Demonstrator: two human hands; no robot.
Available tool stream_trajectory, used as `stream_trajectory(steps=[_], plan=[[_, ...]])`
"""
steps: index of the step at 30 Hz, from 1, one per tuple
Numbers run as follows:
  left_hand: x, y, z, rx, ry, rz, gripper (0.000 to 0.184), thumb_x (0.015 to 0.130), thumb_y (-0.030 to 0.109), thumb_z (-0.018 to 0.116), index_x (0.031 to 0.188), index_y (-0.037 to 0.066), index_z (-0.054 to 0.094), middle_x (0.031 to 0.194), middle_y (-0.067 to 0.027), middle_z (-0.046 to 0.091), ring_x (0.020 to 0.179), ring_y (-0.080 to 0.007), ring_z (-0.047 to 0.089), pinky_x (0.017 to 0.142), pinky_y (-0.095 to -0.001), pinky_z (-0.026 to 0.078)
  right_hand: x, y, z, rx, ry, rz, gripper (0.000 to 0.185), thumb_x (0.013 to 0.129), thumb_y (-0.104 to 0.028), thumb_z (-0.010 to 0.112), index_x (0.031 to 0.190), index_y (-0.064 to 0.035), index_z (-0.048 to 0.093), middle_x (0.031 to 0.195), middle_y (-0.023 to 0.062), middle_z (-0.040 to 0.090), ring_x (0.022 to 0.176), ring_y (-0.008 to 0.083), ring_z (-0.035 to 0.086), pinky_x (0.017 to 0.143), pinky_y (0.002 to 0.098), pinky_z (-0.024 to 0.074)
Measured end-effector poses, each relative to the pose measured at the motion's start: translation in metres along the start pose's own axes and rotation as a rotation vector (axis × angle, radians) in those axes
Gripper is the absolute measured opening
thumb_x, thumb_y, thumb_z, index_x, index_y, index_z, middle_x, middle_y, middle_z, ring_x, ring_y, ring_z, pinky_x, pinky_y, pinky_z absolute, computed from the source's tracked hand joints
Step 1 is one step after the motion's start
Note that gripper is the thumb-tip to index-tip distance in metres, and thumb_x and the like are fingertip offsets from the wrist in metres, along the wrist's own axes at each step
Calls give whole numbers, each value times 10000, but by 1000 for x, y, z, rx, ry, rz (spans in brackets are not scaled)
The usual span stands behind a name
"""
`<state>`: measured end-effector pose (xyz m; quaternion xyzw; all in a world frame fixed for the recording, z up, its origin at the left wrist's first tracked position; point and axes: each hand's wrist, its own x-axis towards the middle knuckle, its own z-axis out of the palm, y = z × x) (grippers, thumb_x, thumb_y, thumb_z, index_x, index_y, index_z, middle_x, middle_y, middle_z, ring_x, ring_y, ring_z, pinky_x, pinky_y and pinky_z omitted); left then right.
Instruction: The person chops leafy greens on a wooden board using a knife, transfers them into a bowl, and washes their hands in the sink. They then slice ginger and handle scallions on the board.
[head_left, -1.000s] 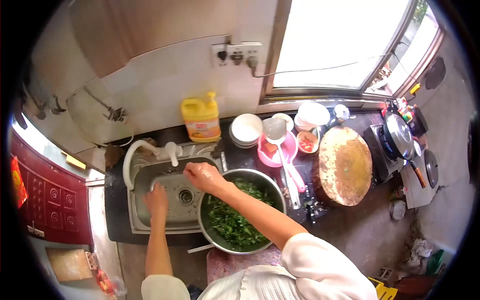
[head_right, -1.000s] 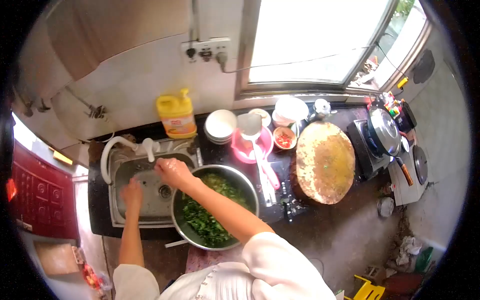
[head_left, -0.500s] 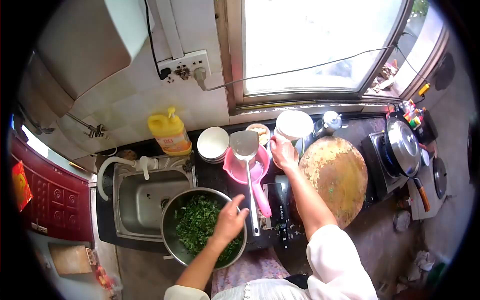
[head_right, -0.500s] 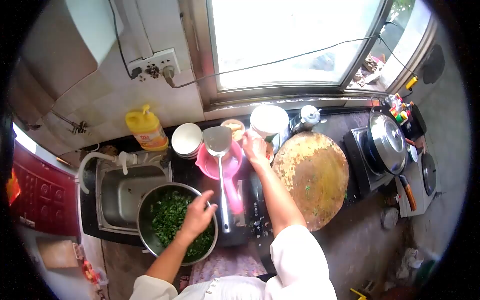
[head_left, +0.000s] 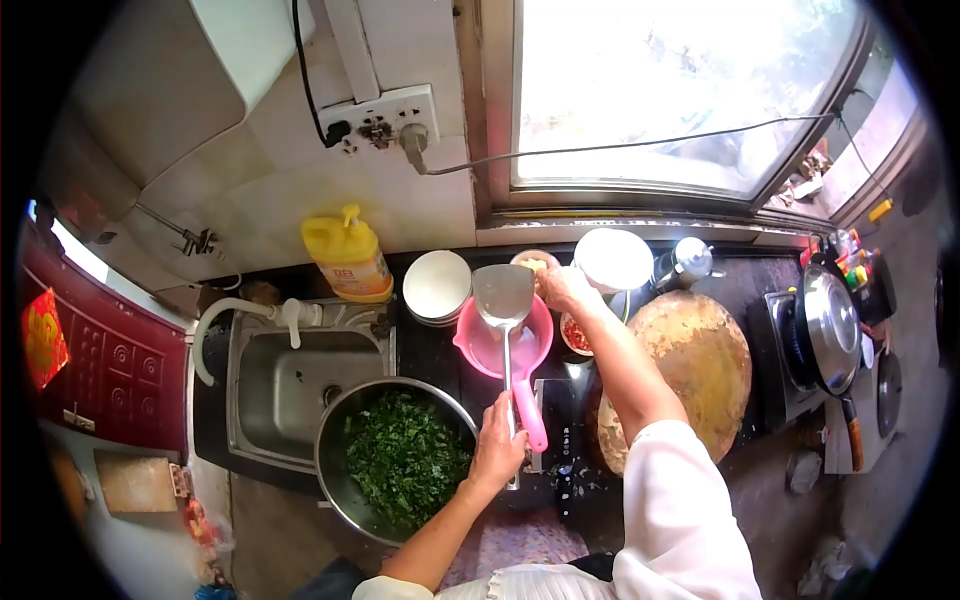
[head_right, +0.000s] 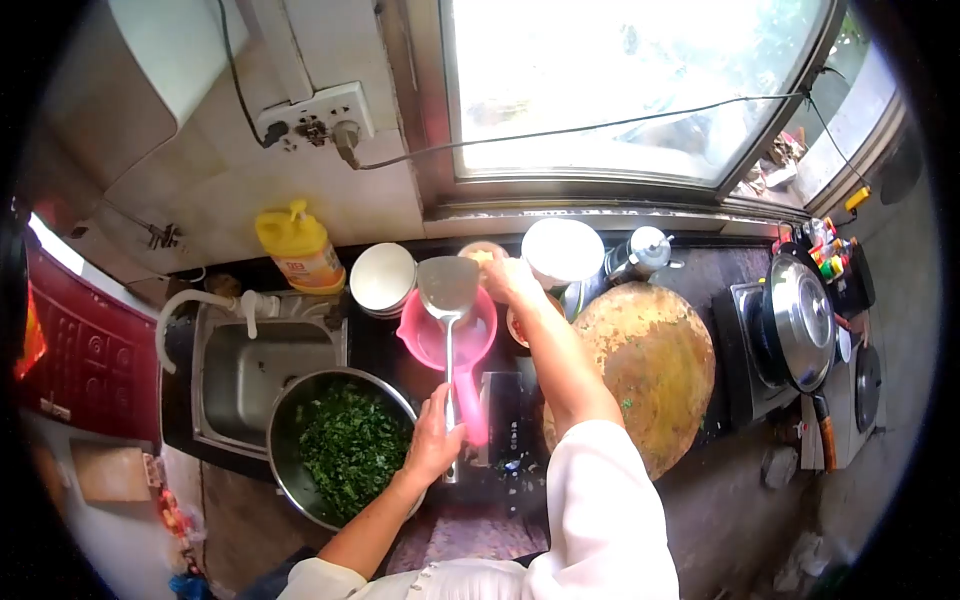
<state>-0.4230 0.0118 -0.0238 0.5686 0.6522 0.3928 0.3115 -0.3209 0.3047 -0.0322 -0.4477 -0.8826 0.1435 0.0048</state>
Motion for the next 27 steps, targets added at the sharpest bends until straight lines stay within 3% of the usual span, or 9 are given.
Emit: stream_trajectory(steps=[6, 8, 10, 13, 15, 17, 19, 22, 27], plan=[[0, -4, 1, -35, 25, -43, 583, 794, 43, 638, 1333, -23, 427, 1159, -280, 560, 1097, -438, 543, 943, -446, 453, 13, 23, 10, 56, 9, -56, 214, 848, -167, 634, 1051, -111, 669, 830, 213, 686, 779, 356, 695, 646, 447, 540], [-2, -7, 0, -34, 15, -104, 538, 808, 39, 620, 1314, -24, 452, 1154, -279, 564, 1095, -434, 545, 942, -448, 453, 25, 44, 29, 11, 62, -47, 318, 834, -172, 619, 1142, -108, 664, 915, 206, 701, 848, 353, 696, 703, 444, 554], [-5, -6, -1, 28, 90, 38, 472, 845, 52, 602, 1290, -37, 473, 1196, -294, 543, 1135, -446, 520, 976, -454, 434, 5, 33, 2, 57, 228, -63, 196, 853, -115, 606, 1038, -76, 656, 866, 225, 687, 813, 366, 688, 678, 452, 547], [-17, 36, -17, 345, 200, 144, 447, 847, 24, 623, 1262, -60, 482, 1300, -282, 470, 1242, -446, 447, 1047, -476, 393, -46, 21, -38, 188, 293, 81, 211, 918, -250, 588, 996, -60, 635, 857, 242, 666, 805, 398, 667, 682, 472, 511], [-33, 58, -22, 329, 241, 329, 287, 836, 18, 633, 1119, -6, 593, 1107, -197, 596, 1061, -364, 569, 914, -447, 456, -92, 11, -65, 317, 346, 136, 348, 943, -383, 559, 970, -47, 643, 845, 233, 662, 829, 426, 644, 724, 480, 493], [-55, 70, -14, 255, 178, 449, 156, 832, 22, 630, 982, 60, 640, 847, -85, 651, 807, -274, 627, 758, -394, 469, -141, 10, -71, 580, 360, 228, 316, 934, -333, 606, 925, -24, 669, 745, 159, 676, 654, 284, 672, 611, 386, 523], [-83, 66, 9, 70, -120, 256, 134, 864, 45, 595, 997, 50, 608, 858, -124, 648, 798, -324, 635, 736, -441, 490, -197, 5, -72, 826, 362, 272, 280, 934, -270, 630, 839, -8, 658, 658, 63, 641, 523, 106, 615, 489, 272, 485], [-117, 13, 65, 107, -352, 12, 180, 899, 140, 594, 1036, 30, 553, 906, -196, 636, 847, -406, 632, 746, -508, 504, -280, 15, -35, 1096, 332, 435, 312, 960, -279, 602, 760, -39, 597, 611, 25, 582, 470, 100, 538, 428, 247, 405], [-127, -19, 114, 313, -303, -36, 549, 816, 319, 738, 1150, 15, 427, 1000, -240, 586, 946, -431, 614, 780, -517, 510, -397, 41, 26, 1171, 342, 752, 376, 970, -416, 553, 799, -83, 587, 629, -9, 571, 442, 83, 524, 393, 218, 372]])
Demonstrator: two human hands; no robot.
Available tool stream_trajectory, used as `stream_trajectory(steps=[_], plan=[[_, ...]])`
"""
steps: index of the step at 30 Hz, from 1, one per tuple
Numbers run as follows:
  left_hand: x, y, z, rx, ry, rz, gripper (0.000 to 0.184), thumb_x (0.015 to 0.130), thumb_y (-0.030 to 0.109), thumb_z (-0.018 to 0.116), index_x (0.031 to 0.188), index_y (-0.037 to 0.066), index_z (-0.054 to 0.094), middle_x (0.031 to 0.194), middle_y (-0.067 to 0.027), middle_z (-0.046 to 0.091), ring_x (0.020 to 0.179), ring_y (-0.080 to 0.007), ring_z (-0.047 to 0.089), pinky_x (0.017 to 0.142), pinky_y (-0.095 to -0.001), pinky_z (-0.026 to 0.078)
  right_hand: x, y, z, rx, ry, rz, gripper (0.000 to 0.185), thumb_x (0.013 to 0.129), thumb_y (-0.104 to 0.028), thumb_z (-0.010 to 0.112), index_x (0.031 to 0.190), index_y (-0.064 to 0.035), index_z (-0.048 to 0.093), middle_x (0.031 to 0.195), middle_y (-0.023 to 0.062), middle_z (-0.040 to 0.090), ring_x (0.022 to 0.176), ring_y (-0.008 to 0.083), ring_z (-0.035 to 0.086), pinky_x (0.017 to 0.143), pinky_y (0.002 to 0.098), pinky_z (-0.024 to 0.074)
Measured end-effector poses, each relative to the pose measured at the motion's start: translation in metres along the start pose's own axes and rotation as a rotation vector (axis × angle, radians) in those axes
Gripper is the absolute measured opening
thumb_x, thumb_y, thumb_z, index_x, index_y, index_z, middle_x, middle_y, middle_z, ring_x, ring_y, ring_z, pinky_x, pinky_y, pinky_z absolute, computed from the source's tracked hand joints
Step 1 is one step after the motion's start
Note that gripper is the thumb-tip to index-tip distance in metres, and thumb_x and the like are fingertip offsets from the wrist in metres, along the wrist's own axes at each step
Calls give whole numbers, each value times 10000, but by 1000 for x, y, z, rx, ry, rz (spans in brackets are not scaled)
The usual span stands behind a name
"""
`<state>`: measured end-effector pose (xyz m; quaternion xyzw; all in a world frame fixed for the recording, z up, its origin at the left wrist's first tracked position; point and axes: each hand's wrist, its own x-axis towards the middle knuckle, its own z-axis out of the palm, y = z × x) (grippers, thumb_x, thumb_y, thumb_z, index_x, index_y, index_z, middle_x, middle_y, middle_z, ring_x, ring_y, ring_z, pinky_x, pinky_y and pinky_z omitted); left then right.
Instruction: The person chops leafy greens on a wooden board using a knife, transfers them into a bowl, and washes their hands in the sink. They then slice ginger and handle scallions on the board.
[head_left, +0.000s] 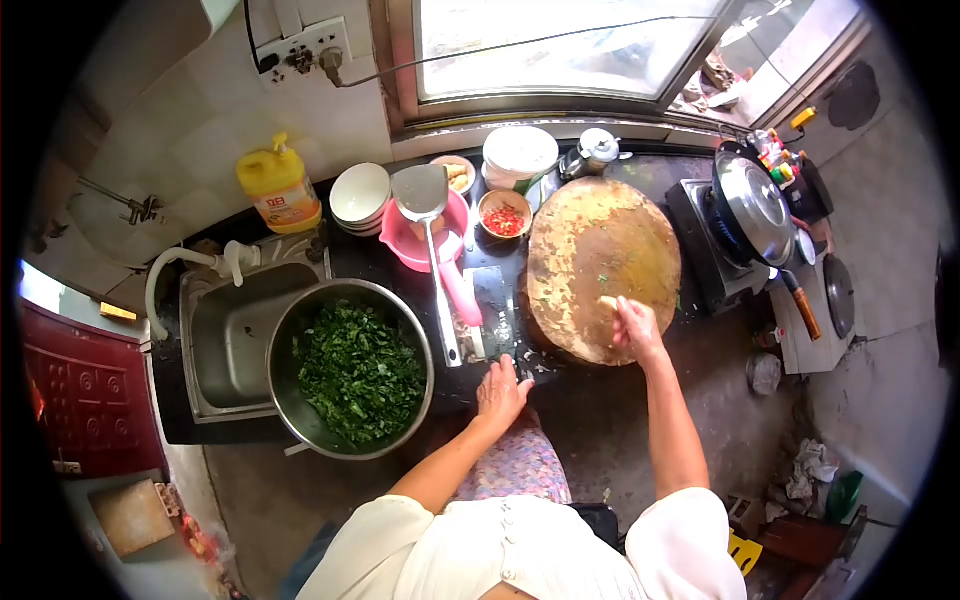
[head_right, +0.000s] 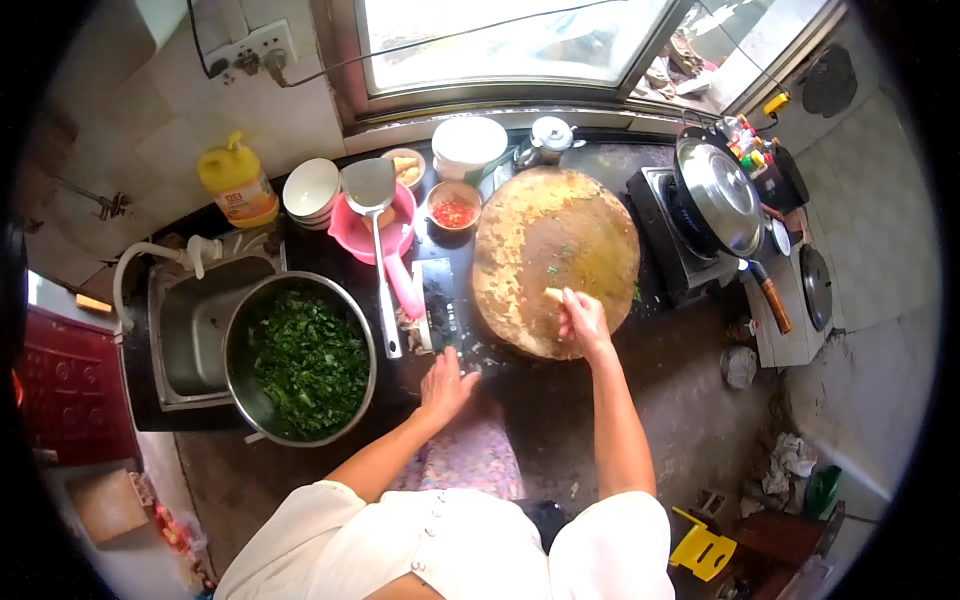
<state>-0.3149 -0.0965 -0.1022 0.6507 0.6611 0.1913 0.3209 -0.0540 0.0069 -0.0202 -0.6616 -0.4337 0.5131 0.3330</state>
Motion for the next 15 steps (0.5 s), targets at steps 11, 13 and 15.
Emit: stream_trajectory(steps=[11, 13, 15], plan=[[-8, 40, -7, -133, 324, -349, 489, 737, 121, 619, 1151, 26, 376, 1099, -285, 522, 934, -492, 585, 825, -541, 472, 41, 39, -44, -396, 318, -352, 266, 939, -260, 580, 1029, -10, 568, 769, 146, 643, 712, 239, 669, 613, 344, 514], [-14, 48, -8, -196, 362, -338, 487, 736, 121, 614, 1156, 24, 389, 1074, -283, 547, 933, -479, 587, 832, -522, 471, 35, 40, -48, -359, 214, -623, 146, 882, -109, 631, 1010, -47, 603, 915, 148, 608, 765, 250, 648, 687, 348, 518], [-18, 58, -9, -311, 393, -308, 483, 767, 140, 664, 1170, 35, 420, 975, -260, 601, 901, -438, 610, 811, -477, 487, 27, 33, -51, -394, 15, -676, 166, 854, -92, 667, 1010, -63, 619, 949, 124, 573, 724, 220, 629, 669, 335, 516]])
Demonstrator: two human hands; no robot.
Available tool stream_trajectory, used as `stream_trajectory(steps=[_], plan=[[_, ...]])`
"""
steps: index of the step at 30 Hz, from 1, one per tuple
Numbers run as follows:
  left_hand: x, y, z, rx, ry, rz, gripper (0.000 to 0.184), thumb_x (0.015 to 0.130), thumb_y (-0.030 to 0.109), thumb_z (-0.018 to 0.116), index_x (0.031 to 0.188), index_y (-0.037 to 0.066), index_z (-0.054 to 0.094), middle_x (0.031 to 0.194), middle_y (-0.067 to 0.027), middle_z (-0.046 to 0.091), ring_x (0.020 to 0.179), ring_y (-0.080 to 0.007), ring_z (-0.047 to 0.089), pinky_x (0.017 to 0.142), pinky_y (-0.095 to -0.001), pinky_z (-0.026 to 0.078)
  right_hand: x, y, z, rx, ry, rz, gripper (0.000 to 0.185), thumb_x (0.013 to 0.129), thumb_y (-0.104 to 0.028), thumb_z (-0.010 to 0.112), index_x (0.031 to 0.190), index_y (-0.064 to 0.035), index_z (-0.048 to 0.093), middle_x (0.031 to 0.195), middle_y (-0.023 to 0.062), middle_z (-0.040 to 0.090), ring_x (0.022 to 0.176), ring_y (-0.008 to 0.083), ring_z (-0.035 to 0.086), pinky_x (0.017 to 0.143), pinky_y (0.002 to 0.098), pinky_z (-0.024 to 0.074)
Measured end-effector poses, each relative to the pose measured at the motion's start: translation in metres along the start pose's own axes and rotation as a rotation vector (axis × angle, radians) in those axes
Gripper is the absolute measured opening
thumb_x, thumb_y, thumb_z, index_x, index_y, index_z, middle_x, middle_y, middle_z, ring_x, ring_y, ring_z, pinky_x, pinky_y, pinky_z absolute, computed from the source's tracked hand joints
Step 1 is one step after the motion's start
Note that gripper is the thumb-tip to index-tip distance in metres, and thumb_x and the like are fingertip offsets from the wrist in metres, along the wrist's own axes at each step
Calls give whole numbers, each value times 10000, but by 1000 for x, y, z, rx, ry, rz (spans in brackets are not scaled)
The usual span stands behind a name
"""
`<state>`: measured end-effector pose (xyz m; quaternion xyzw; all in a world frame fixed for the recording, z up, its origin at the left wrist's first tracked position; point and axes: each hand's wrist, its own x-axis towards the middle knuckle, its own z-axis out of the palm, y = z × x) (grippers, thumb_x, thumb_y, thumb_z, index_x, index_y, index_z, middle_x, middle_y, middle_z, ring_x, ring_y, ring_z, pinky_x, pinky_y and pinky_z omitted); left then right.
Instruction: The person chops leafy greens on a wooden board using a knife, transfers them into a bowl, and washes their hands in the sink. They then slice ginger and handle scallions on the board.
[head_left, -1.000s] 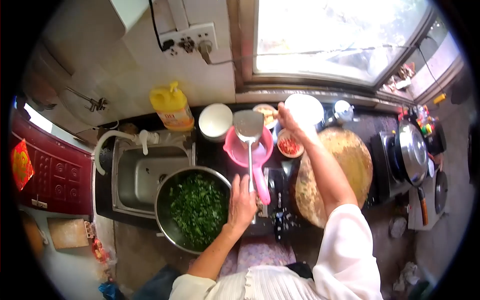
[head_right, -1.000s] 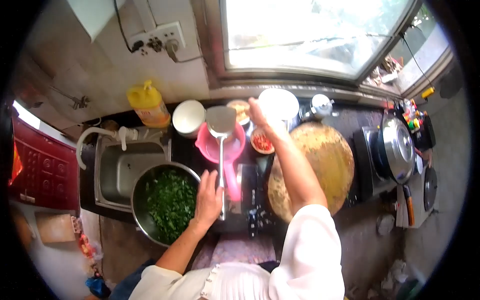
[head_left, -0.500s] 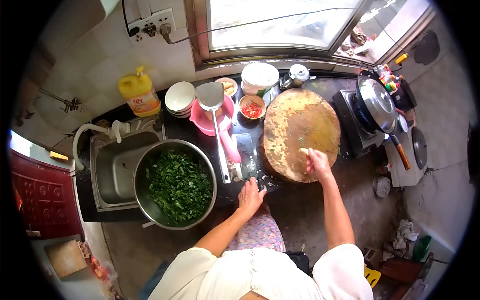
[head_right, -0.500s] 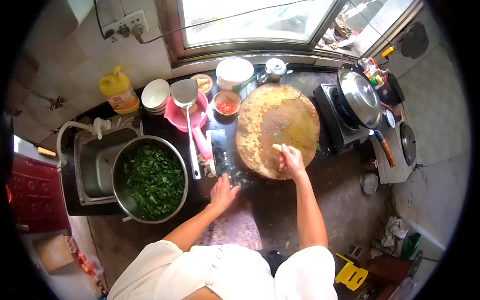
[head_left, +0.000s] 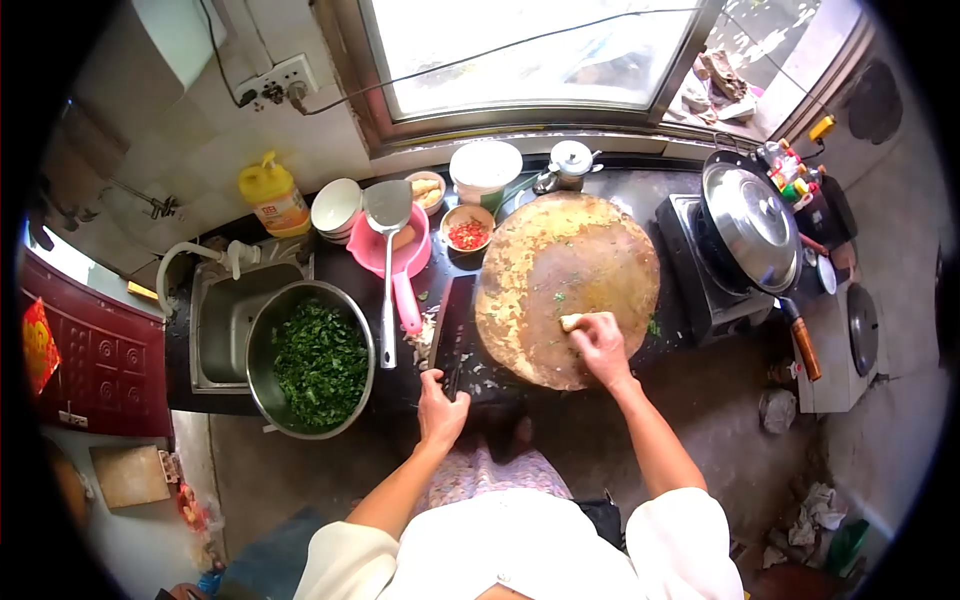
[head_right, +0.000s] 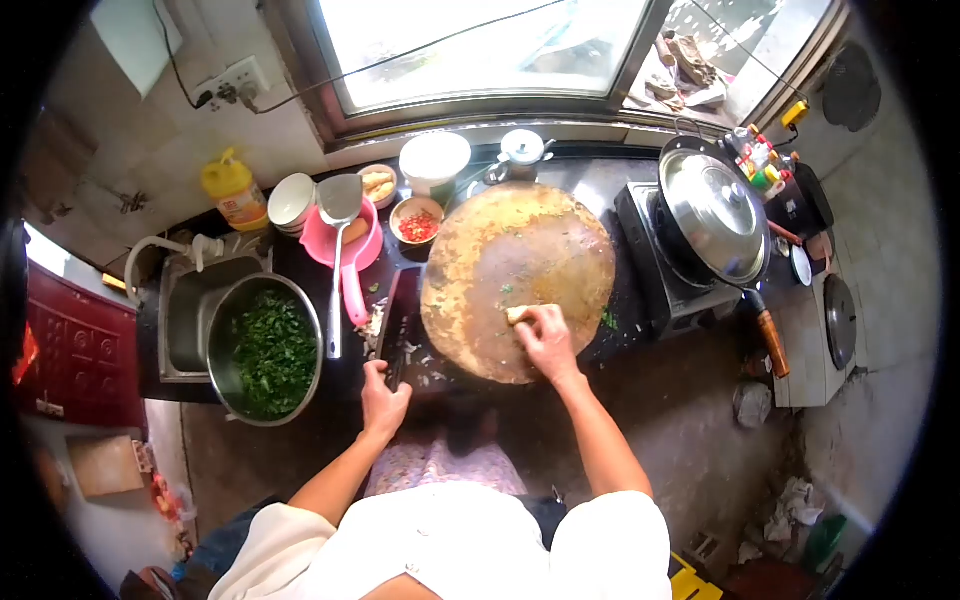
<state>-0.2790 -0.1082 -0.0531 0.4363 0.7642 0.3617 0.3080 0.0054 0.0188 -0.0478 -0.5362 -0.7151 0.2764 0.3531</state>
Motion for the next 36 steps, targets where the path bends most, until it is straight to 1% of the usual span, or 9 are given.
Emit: stream_trajectory(steps=[2, 4, 8, 11, 14, 17, 20, 29, 36], plan=[[-8, 15, -1, -70, -1, 23, 477, 803, 142, 706, 1189, 46, 442, 940, -239, 615, 871, -397, 635, 785, -443, 503, 6, 1, 3, 34, 15, -14, 184, 826, -83, 709, 988, -55, 628, 972, 115, 560, 695, 209, 612, 661, 333, 523], [-12, 36, -4, -97, -5, 225, 466, 841, 77, 675, 1256, 55, 464, 915, -204, 644, 830, -355, 665, 732, -402, 525, 15, 16, 11, 19, 7, -17, 168, 823, -78, 713, 964, -47, 626, 990, 120, 555, 716, 216, 627, 668, 330, 532], [-2, 63, 3, 17, -106, 470, 334, 852, 74, 604, 1170, 31, 512, 948, -220, 615, 814, -424, 624, 712, -443, 514, 17, 8, 0, 82, -42, -112, 154, 830, -92, 716, 937, -39, 619, 956, 114, 567, 756, 236, 638, 679, 330, 540], [-1, 81, 23, 193, -258, 392, 252, 908, 190, 598, 1075, 29, 497, 975, -224, 600, 825, -445, 614, 693, -503, 500, 18, 12, -7, 15, -54, -230, 150, 802, -71, 713, 930, -56, 635, 919, 121, 579, 834, 302, 619, 734, 363, 528], [-10, 88, 35, 397, -311, 448, 222, 925, 189, 584, 1080, 52, 500, 883, -192, 578, 696, -410, 630, 605, -499, 514, 24, 14, -7, -103, -102, -414, 169, 749, -23, 676, 911, -63, 650, 923, 117, 599, 854, 332, 584, 759, 393, 506], [-14, 95, 35, 471, -290, 511, 209, 925, 176, 580, 1078, 57, 502, 839, -184, 555, 655, -379, 636, 563, -473, 519, 21, 15, -5, -84, -72, -438, 162, 739, -18, 673, 896, -52, 650, 892, 114, 587, 855, 332, 578, 767, 395, 500], [-13, 102, 33, 482, -302, 488, 175, 917, 170, 584, 1001, 55, 482, 795, -179, 532, 665, -407, 622, 560, -497, 511, 22, 18, -2, -102, -38, -467, 155, 736, -14, 675, 885, -45, 649, 879, 109, 586, 863, 328, 574, 785, 392, 494], [2, 122, 44, 438, -416, 392, 164, 933, 146, 531, 1027, 45, 443, 844, -230, 608, 679, -466, 600, 571, -551, 486, 33, 26, 3, -11, -34, -469, 180, 712, 6, 710, 869, -49, 640, 886, 96, 614, 870, 307, 564, 801, 394, 479], [10, 117, 67, 407, -350, 380, 152, 935, 146, 530, 998, 41, 440, 823, -242, 613, 695, -471, 610, 589, -557, 495, 28, 27, 1, -25, -57, -457, 181, 722, 5, 702, 879, -51, 634, 889, 105, 593, 874, 324, 542, 810, 393, 468]])
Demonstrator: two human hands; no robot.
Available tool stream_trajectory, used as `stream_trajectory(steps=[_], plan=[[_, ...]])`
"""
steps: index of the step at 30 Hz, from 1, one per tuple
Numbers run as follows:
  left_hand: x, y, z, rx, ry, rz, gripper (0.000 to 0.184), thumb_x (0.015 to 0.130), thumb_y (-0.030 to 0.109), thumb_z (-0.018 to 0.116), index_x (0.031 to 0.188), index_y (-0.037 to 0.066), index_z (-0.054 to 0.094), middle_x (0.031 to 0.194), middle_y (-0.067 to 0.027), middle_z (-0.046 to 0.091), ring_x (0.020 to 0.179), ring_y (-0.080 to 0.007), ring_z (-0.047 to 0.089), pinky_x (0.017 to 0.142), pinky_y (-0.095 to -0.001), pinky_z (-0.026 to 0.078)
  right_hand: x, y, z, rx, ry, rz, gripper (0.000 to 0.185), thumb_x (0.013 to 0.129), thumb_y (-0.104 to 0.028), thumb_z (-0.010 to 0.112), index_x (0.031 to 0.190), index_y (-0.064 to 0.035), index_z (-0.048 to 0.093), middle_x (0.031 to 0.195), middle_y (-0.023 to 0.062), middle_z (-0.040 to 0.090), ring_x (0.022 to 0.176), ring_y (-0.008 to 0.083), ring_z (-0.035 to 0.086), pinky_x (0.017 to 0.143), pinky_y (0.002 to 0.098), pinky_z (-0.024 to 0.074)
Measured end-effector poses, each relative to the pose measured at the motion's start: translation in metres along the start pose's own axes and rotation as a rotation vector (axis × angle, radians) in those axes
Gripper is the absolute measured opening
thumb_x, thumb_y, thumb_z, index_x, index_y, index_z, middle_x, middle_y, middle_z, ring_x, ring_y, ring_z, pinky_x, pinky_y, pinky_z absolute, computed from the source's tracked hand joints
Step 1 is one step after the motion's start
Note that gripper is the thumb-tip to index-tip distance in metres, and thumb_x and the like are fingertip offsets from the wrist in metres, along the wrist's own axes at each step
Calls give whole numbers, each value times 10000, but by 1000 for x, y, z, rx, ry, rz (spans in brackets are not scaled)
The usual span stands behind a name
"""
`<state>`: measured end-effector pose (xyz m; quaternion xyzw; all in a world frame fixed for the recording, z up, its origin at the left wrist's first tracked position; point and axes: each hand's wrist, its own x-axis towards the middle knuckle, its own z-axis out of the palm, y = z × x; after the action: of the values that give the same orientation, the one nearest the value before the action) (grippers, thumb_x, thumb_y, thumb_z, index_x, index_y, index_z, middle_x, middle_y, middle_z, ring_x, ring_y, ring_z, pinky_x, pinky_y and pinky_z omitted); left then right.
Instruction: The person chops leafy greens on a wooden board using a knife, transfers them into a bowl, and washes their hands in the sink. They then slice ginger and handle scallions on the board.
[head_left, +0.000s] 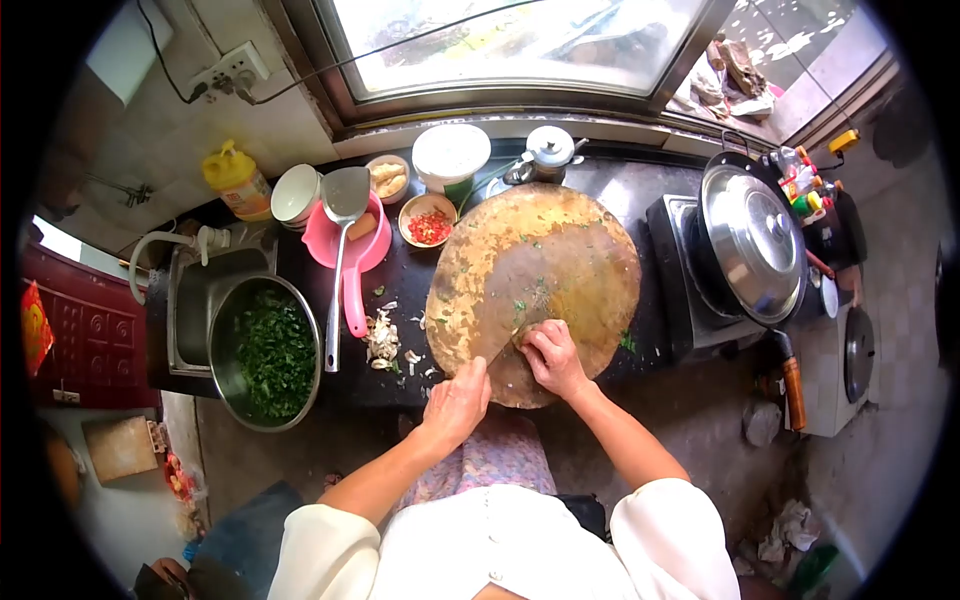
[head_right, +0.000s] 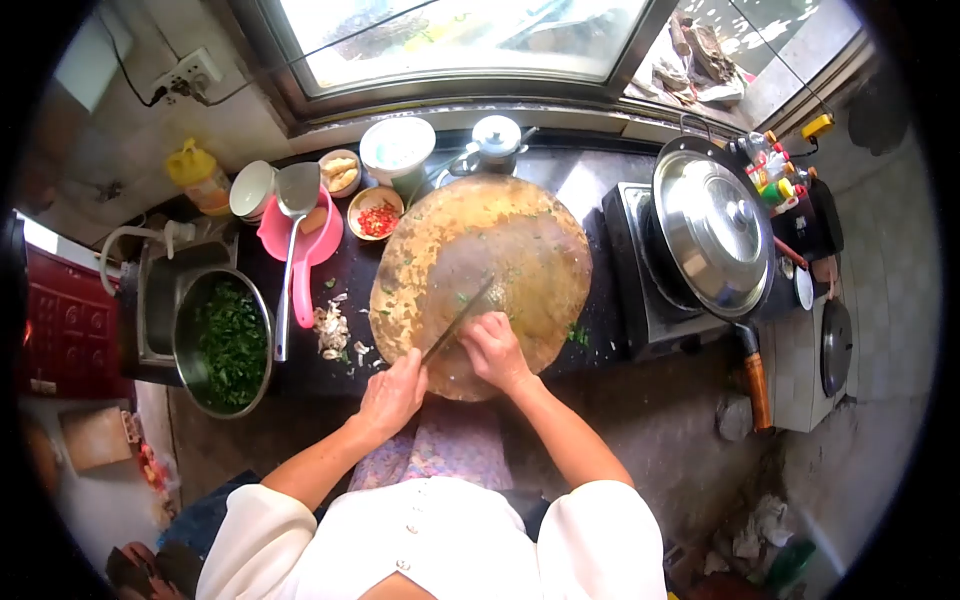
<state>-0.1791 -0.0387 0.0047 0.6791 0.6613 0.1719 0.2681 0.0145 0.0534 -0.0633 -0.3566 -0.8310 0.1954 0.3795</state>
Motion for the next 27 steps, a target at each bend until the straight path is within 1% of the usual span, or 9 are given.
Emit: stream_trajectory(steps=[3, 6, 9, 13, 16, 19, 21, 25, 27], plan=[[-19, 14, -19, 20, 18, 20, 151, 933, 146, 538, 995, 43, 446, 808, -234, 610, 680, -461, 612, 582, -551, 499, 1, 1, 1, -1, -6, -10, 177, 722, 10, 692, 878, -48, 631, 885, 109, 586, 875, 327, 537, 809, 394, 467], [-24, 10, -17, 50, -33, -23, 150, 937, 153, 533, 989, 47, 441, 791, -222, 609, 674, -454, 614, 585, -550, 501, 1, 6, 2, 3, -15, -4, 182, 721, 11, 689, 885, -46, 634, 881, 112, 580, 870, 328, 536, 809, 396, 468], [5, 6, 11, 76, -14, 28, 151, 949, 157, 518, 965, 47, 416, 763, -217, 614, 654, -439, 633, 556, -521, 519, -3, 2, 3, 15, 1, 14, 185, 721, 10, 694, 887, -44, 633, 881, 117, 578, 865, 330, 536, 808, 395, 469], [6, -1, 16, 21, -7, -53, 152, 945, 163, 519, 998, 52, 430, 824, -235, 623, 708, -466, 615, 602, -549, 501, 2, -2, -2, 27, 5, 3, 185, 724, 8, 703, 887, -41, 629, 889, 124, 578, 862, 335, 537, 804, 394, 473], [-9, 12, -9, -4, 23, -2, 173, 940, 160, 528, 1032, 41, 442, 826, -236, 625, 713, -462, 618, 607, -545, 502, 0, 4, 0, 11, -8, -8, 183, 726, 5, 705, 886, -41, 629, 899, 123, 584, 868, 335, 541, 803, 393, 476], [-29, 14, -17, 12, -41, -59, 198, 935, 160, 536, 1061, 31, 452, 817, -238, 622, 708, -457, 618, 599, -541, 503, -2, 5, 0, 8, -16, -10, 178, 728, 7, 703, 880, -41, 624, 904, 121, 589, 875, 334, 544, 806, 394, 475], [-30, 16, -15, 34, -25, -60, 201, 933, 158, 538, 1064, 30, 455, 804, -237, 622, 698, -454, 619, 590, -538, 503, 1, 3, 0, 14, -7, -4, 173, 730, 9, 700, 876, -41, 621, 902, 121, 590, 879, 333, 546, 808, 395, 473], [-2, 18, 10, 15, 23, -16, 175, 932, 155, 539, 1039, 45, 455, 779, -234, 621, 683, -450, 621, 577, -535, 504, 0, 3, 1, 27, -11, 11, 162, 736, 12, 691, 870, -41, 618, 898, 120, 589, 879, 329, 549, 811, 399, 465], [9, 14, 22, 31, 44, -30, 161, 933, 155, 538, 1018, 51, 448, 772, -230, 622, 683, -450, 622, 579, -536, 505, 2, 5, -2, 24, -18, 0, 156, 739, 12, 686, 868, -40, 616, 898, 118, 589, 876, 328, 551, 812, 399, 461]])
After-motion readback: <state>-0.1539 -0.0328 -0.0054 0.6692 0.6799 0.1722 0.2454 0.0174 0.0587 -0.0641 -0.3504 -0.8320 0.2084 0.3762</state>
